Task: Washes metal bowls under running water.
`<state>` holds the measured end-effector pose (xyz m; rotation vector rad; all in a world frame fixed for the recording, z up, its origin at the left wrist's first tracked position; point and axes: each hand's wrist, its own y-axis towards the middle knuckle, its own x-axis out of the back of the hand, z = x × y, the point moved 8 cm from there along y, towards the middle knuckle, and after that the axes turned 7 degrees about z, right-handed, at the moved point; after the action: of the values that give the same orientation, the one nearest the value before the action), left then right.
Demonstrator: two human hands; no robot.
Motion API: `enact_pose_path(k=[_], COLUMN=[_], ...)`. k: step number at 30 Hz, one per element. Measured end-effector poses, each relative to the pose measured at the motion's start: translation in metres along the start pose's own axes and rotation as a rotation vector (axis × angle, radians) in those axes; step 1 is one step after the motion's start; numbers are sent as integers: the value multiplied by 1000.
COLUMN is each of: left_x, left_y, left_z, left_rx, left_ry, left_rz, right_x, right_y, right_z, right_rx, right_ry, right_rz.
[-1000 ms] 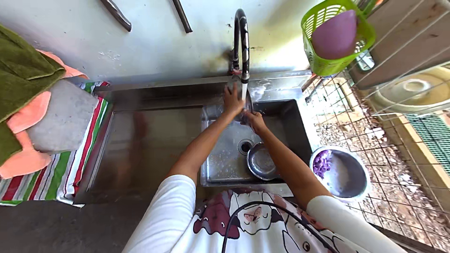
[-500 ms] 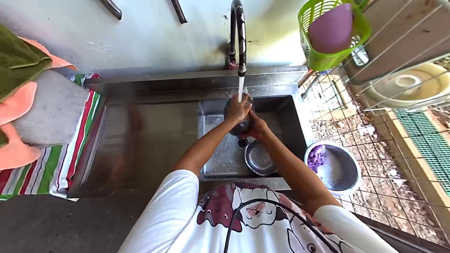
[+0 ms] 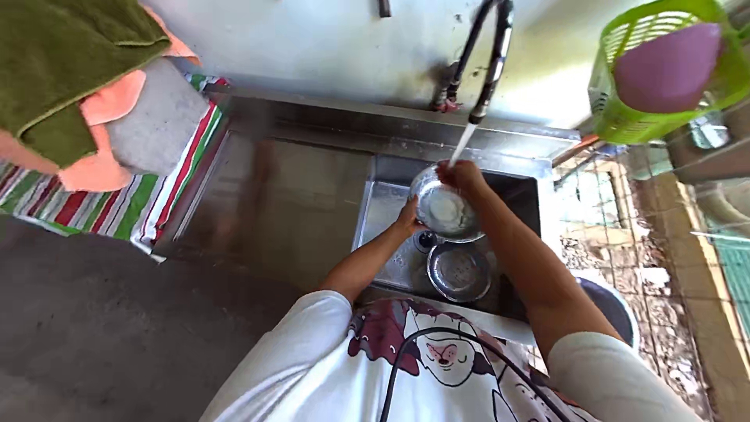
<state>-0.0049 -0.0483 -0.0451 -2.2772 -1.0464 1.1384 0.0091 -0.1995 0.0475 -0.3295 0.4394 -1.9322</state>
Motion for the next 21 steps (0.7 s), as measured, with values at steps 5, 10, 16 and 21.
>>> enact_pose_path(k=[5,10,16,21], left_x=[-13,-19,41,-10], left_y=[-8,-4,-1,-10], left_z=[-10,-16,-35,-10], left_rx=[-37,-95,-208,-72], left_ry=[-144,-193,-92,-38], left_rz=[64,115,-13,60], right_x=[-6,-56,-27,-22], right_y=[11,-1,-28,-2], right_z=[9,-27,-81,-69], right_rx=[46,178,84,421], right_ry=[-167,-724,-1471,-1214], right_rz=[-224,56,543,-53])
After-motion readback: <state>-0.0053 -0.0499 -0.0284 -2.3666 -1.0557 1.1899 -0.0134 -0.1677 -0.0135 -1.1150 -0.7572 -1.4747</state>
